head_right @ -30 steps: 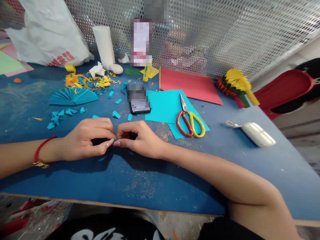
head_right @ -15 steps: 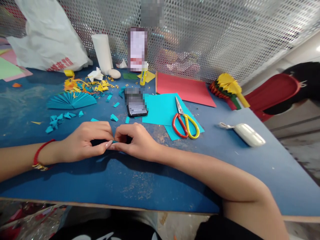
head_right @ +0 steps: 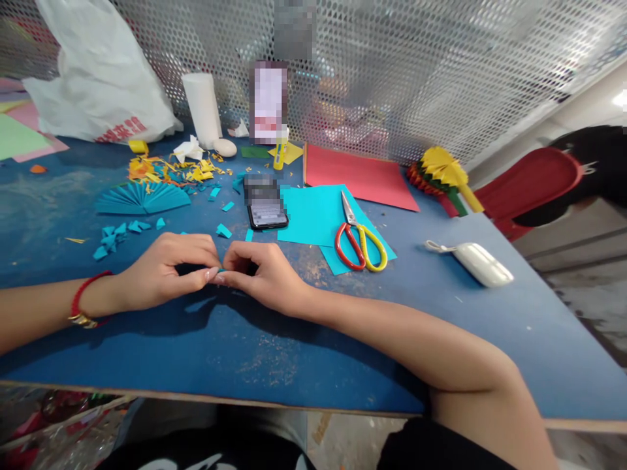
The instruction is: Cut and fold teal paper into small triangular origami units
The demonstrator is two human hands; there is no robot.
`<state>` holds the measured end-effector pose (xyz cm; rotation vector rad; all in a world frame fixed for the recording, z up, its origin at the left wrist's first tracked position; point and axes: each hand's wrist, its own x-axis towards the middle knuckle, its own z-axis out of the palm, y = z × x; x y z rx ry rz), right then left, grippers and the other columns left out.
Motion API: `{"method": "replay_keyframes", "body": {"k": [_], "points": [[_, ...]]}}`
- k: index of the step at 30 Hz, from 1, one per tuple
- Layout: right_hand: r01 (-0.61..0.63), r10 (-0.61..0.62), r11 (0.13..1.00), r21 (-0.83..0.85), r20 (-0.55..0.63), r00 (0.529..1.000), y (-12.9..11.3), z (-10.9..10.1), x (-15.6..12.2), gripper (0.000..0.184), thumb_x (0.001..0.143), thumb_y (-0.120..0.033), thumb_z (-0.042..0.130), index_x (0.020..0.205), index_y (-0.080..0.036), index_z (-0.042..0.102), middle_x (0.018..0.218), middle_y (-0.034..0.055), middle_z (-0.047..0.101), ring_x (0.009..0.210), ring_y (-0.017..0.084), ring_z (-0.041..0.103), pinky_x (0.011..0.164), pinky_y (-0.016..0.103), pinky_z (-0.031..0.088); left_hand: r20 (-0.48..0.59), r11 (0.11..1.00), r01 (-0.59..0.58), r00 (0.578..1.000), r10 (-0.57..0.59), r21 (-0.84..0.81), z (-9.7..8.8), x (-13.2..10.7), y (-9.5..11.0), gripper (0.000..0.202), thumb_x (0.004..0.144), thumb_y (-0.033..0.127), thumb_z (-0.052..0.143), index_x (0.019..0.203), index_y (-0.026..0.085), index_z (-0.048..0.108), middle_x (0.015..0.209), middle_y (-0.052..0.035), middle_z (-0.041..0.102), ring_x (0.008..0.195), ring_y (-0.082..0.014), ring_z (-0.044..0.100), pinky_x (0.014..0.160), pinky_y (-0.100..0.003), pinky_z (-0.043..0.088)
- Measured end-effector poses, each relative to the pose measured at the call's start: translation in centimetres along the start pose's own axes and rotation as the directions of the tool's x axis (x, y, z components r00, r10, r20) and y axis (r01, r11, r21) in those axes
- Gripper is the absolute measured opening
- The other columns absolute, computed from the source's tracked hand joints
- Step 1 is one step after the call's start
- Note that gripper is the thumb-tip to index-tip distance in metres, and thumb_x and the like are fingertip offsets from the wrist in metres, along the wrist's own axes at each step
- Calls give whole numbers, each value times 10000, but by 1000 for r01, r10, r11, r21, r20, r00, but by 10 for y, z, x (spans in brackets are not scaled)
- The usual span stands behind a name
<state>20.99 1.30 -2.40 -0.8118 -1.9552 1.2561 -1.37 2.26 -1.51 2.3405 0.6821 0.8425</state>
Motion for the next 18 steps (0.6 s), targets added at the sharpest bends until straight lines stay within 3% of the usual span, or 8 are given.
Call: {"method": "replay_keyframes", "body": {"k": [5, 14, 18], "points": [[89, -87, 996, 9, -146, 985, 2, -1, 1, 449, 976, -593, 747, 828, -178, 661, 757, -14, 659, 703, 116, 587, 655, 247, 450, -72, 978, 158, 983, -169, -136, -4, 4, 0, 300, 938, 231, 598, 713, 151, 780, 710, 21, 737, 648, -73, 637, 636, -157, 458], [88, -99, 995, -55, -269, 958, 2, 0, 0, 393, 948, -554, 797, 837, -183, 733, 777, 2, 734, 708, 120, 654, 651, 253, 499, -85, 983, 173, 980, -178, -65, -2, 2, 3, 314, 957, 276, 584, 773, 143, 801, 753, 8, 758, 711, -98, 671, 697, -185, 479], [136, -159, 986, -92, -329, 931, 3, 1, -1, 311, 959, -462, 813, 841, -180, 758, 790, 5, 764, 717, 114, 677, 652, 242, 511, -96, 981, 189, 977, -191, -33, -1, 2, 5, 329, 993, 319, 576, 848, 144, 815, 829, -6, 768, 783, -118, 699, 751, -198, 496]]}}
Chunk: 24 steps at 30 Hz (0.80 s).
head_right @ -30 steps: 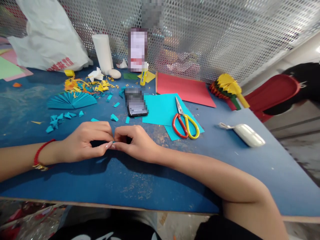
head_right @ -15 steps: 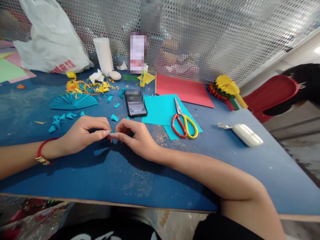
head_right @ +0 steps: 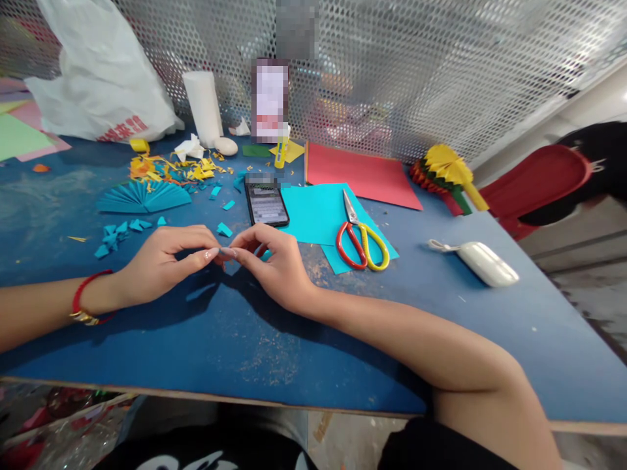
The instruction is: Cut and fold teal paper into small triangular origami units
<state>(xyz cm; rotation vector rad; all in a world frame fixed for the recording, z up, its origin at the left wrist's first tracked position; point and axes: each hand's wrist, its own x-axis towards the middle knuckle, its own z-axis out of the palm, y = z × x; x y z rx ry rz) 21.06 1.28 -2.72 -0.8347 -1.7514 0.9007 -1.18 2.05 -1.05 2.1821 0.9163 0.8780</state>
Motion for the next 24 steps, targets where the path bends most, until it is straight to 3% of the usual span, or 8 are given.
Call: {"method": "replay_keyframes", "body": {"k": [5, 8, 12, 15, 19, 20, 21, 24], "points": [[182, -185, 970, -159, -6, 983, 5, -4, 0, 101, 984, -216, 786, 890, -187, 760, 825, -4, 768, 737, 109, 680, 644, 230, 518, 26, 999, 24, 999, -23, -47, 2, 1, -1, 339, 1032, 345, 570, 855, 167, 799, 855, 16, 783, 805, -101, 719, 762, -173, 495], [365, -371, 882, -299, 37, 928, 8, -7, 1, 99, 1005, -132, 737, 919, -181, 739, 845, 6, 752, 761, 112, 683, 677, 240, 537, 45, 989, 61, 997, -55, -138, 2, 2, 0, 310, 1020, 329, 594, 838, 178, 794, 824, 32, 789, 783, -88, 723, 757, -144, 503], [600, -625, 591, -539, 164, 764, 9, -15, 0, 72, 1040, -135, 682, 1015, -176, 735, 905, 43, 795, 792, 155, 694, 692, 309, 524, 115, 949, 143, 987, -114, -283, 1, 3, 3, 284, 1000, 311, 605, 830, 177, 788, 784, 32, 785, 749, -93, 721, 739, -133, 529], [698, -707, 362, -618, 306, 637, 3, -23, -1, 129, 1069, -170, 622, 1059, -203, 746, 942, 32, 820, 804, 173, 691, 668, 348, 488, 143, 926, 167, 982, -124, -338, 0, 3, 5, 248, 977, 288, 625, 820, 175, 779, 797, 23, 785, 757, -102, 719, 745, -139, 544], [774, -734, 219, -595, 422, 532, -6, -31, -2, 177, 1055, -178, 628, 1024, -242, 790, 968, 19, 837, 868, 181, 722, 708, 369, 518, 206, 892, 163, 975, -80, -422, 0, 2, -1, 249, 972, 265, 623, 790, 177, 770, 788, 4, 775, 740, -112, 708, 737, -159, 551], [782, -708, 240, -576, 447, 547, -8, -31, -2, 193, 1052, -185, 629, 1024, -273, 798, 986, 4, 841, 878, 184, 732, 712, 378, 521, 221, 883, 163, 973, -70, -440, 0, 2, -3, 262, 977, 274, 624, 781, 177, 769, 777, -1, 771, 725, -114, 702, 727, -164, 550], [774, -657, 303, -555, 467, 592, -10, -32, -3, 207, 1051, -204, 628, 1022, -311, 804, 1005, -13, 842, 889, 191, 741, 718, 392, 523, 232, 877, 165, 971, -64, -451, 1, 2, -5, 273, 981, 285, 632, 771, 176, 767, 766, -6, 766, 707, -115, 694, 712, -169, 547], [643, -408, 583, -496, 505, 760, -13, -32, -3, 209, 1047, -294, 633, 1005, -392, 813, 1047, -39, 839, 916, 219, 752, 762, 439, 536, 245, 874, 172, 968, -64, -455, 2, 1, -9, 261, 963, 297, 688, 746, 167, 758, 742, -19, 754, 674, -118, 673, 674, -176, 535]]}}
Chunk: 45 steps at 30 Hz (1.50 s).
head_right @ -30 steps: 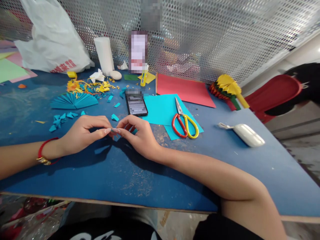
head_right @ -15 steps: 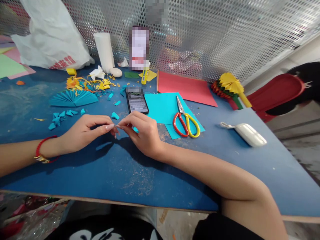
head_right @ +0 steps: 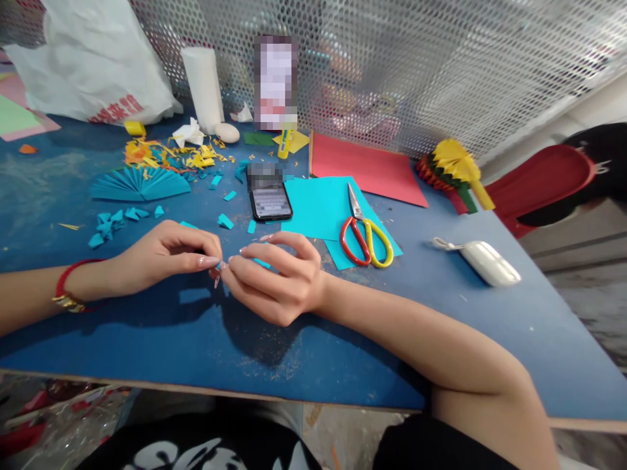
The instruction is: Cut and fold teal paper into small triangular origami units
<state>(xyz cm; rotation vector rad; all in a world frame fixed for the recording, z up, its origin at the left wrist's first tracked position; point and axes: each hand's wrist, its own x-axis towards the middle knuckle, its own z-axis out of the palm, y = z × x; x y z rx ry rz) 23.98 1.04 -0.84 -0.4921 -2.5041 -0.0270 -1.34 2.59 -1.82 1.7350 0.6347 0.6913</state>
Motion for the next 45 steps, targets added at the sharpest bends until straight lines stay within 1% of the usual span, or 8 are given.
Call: {"method": "replay_keyframes", "body": {"k": [3, 6, 10, 16, 26, 33, 38, 45], "points": [[-55, 52, 996, 68, 44, 998, 1, 1, -1, 204, 1049, -309, 632, 1026, -395, 816, 1060, -35, 838, 939, 223, 749, 802, 452, 540, 5, 1000, -2, 1000, 2, 4, 0, 0, 0, 250, 952, 283, 707, 736, 164, 750, 730, -21, 749, 672, -118, 674, 672, -175, 535], [100, -111, 991, -90, -128, 986, 4, 5, -3, 182, 1040, -271, 662, 1096, -374, 801, 1060, -37, 841, 910, 201, 742, 757, 423, 513, 9, 1000, -1, 1000, 1, 8, -1, 1, 4, 255, 960, 277, 698, 735, 165, 741, 728, -13, 746, 676, -117, 682, 674, -168, 539], [182, -278, 938, -294, -331, 902, 5, 11, -4, 93, 988, -286, 741, 1038, -347, 790, 929, -40, 824, 818, 186, 703, 722, 418, 488, 17, 1000, 14, 1000, -14, 4, -1, 2, 12, 241, 961, 249, 674, 743, 163, 733, 740, -12, 747, 685, -114, 680, 690, -163, 548], [15, -34, 999, -47, -441, 897, 0, 18, -2, 79, 1001, -256, 673, 1065, -291, 703, 903, 9, 783, 777, 199, 683, 722, 433, 463, 26, 1000, 1, 1000, -1, -8, 0, 0, 15, 241, 990, 272, 685, 778, 166, 729, 775, -23, 750, 711, -129, 681, 708, -191, 557], [-140, 158, 977, 160, -105, 982, -10, 19, 5, 219, 1153, -303, 448, 962, -226, 523, 870, 24, 665, 788, 193, 507, 771, 382, 331, 77, 1000, -7, 997, 6, 11, 2, 0, 16, 290, 1021, 354, 687, 795, 182, 741, 796, -16, 755, 747, -139, 689, 753, -206, 558], [-139, 178, 936, 323, -94, 979, -11, 23, 7, 214, 1154, -272, 480, 950, -223, 520, 886, 12, 669, 822, 174, 561, 788, 353, 364, 46, 1000, -22, 999, 23, -16, 2, -1, 13, 307, 1041, 303, 591, 798, 186, 738, 804, -4, 737, 773, -135, 675, 780, -197, 534], [-181, 229, 912, 368, -90, 969, -10, 25, 7, 225, 1141, -274, 515, 921, -224, 515, 883, 9, 657, 842, 170, 580, 785, 351, 365, -8, 993, -33, 999, 34, 112, 4, -2, 10, 226, 933, 341, 795, 811, 160, 736, 781, 4, 722, 736, -125, 630, 714, -200, 495], [-172, 216, 929, 329, -101, 971, -7, 27, 7, 249, 1149, -307, 478, 917, -226, 515, 863, 14, 651, 822, 178, 560, 788, 361, 356, -31, 995, 12, 999, -9, 100, 3, 2, 5, 435, 894, 563, 856, 762, 152, 804, 726, -24, 755, 643, -115, 626, 623, -208, 466]]}}
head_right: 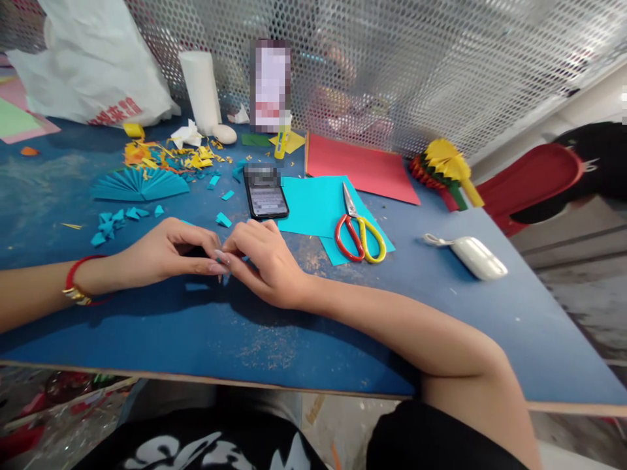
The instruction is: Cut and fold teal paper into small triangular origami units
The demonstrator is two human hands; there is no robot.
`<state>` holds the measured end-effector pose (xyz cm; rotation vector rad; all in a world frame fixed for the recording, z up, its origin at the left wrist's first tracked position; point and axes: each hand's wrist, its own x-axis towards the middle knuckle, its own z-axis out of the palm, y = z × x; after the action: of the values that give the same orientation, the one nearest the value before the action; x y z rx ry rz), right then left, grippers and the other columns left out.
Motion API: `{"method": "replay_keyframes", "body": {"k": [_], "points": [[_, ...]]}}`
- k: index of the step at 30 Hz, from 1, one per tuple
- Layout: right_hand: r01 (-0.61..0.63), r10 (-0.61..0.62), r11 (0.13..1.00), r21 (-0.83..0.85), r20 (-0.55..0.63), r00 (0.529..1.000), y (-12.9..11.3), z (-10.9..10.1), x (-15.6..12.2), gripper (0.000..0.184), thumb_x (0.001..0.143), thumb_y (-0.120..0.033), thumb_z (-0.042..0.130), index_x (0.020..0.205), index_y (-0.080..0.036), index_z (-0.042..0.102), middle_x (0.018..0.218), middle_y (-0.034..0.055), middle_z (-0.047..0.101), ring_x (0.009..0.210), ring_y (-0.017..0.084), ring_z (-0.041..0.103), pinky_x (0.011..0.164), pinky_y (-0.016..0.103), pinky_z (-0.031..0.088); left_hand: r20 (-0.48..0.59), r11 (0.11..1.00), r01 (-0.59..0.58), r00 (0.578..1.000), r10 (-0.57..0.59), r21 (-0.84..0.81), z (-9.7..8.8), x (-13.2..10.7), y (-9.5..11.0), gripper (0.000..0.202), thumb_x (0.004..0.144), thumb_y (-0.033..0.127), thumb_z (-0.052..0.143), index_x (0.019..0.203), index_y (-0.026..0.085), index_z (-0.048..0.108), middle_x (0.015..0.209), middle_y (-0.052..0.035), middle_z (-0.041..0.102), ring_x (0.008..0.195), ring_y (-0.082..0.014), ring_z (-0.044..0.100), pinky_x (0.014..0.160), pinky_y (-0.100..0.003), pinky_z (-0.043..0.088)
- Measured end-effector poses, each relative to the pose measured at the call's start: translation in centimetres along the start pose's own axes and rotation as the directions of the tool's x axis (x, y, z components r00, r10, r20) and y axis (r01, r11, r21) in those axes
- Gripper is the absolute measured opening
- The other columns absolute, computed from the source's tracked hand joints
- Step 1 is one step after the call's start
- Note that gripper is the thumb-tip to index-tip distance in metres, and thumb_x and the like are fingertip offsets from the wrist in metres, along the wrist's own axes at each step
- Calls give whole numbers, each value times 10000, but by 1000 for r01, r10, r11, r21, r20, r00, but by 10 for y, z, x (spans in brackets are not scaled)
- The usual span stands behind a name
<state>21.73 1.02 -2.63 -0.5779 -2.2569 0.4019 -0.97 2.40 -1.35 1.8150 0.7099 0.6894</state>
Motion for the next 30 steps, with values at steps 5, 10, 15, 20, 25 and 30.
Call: {"method": "replay_keyframes", "body": {"k": [5, 10, 15, 20, 25, 30], "points": [[100, -102, 990, -98, -20, 995, 6, 1, 1, 238, 1149, -279, 468, 919, -226, 498, 859, 12, 643, 802, 174, 546, 786, 355, 335, 20, 994, 67, 998, -66, -85, -3, 2, 1, 388, 832, 512, 912, 723, 154, 805, 707, -28, 762, 628, -116, 628, 604, -207, 471], [137, -140, 981, -138, -11, 990, 10, 7, -1, 285, 1163, -349, 420, 928, -227, 527, 820, 1, 667, 747, 156, 594, 772, 343, 378, 29, 968, 131, 991, -128, -212, -3, 2, 7, 387, 752, 449, 965, 632, 144, 760, 655, -28, 737, 622, -115, 631, 622, -206, 492], [-39, 15, 958, -285, -86, 996, 20, -24, 2, 389, 1120, -532, 456, 920, -232, 600, 799, 26, 701, 728, 178, 617, 756, 353, 412, -27, 949, 120, 991, -134, -291, -2, 1, 7, 349, 685, 367, 974, 572, 145, 730, 623, -32, 717, 594, -111, 619, 615, -209, 482], [-622, 612, 481, -619, -271, 743, 36, -112, 4, 319, 1030, -494, 567, 1149, -205, 631, 1107, 97, 718, 891, 218, 643, 752, 320, 417, -30, 930, 106, 992, -124, -352, -5, 2, 3, 232, 673, 269, 881, 537, 163, 726, 591, -31, 706, 586, -125, 634, 647, -232, 493], [-650, 932, 116, -751, -145, 333, 48, -146, -6, 312, 836, -433, 829, 774, -164, 683, 745, 81, 692, 755, 259, 671, 667, 328, 424, -40, 921, 86, 993, -109, -380, -7, 4, -4, 210, 671, 278, 881, 543, 179, 749, 596, -30, 719, 608, -125, 641, 658, -231, 486], [-635, 984, 33, -772, -87, 156, 59, -137, -20, 350, 1016, -495, 708, 992, -145, 703, 898, 21, 715, 787, 159, 679, 787, 332, 579, -66, 919, 72, 992, -105, -388, -6, 4, -7, 194, 675, 291, 878, 559, 195, 755, 613, -18, 728, 635, -129, 659, 692, -241, 495]]}}
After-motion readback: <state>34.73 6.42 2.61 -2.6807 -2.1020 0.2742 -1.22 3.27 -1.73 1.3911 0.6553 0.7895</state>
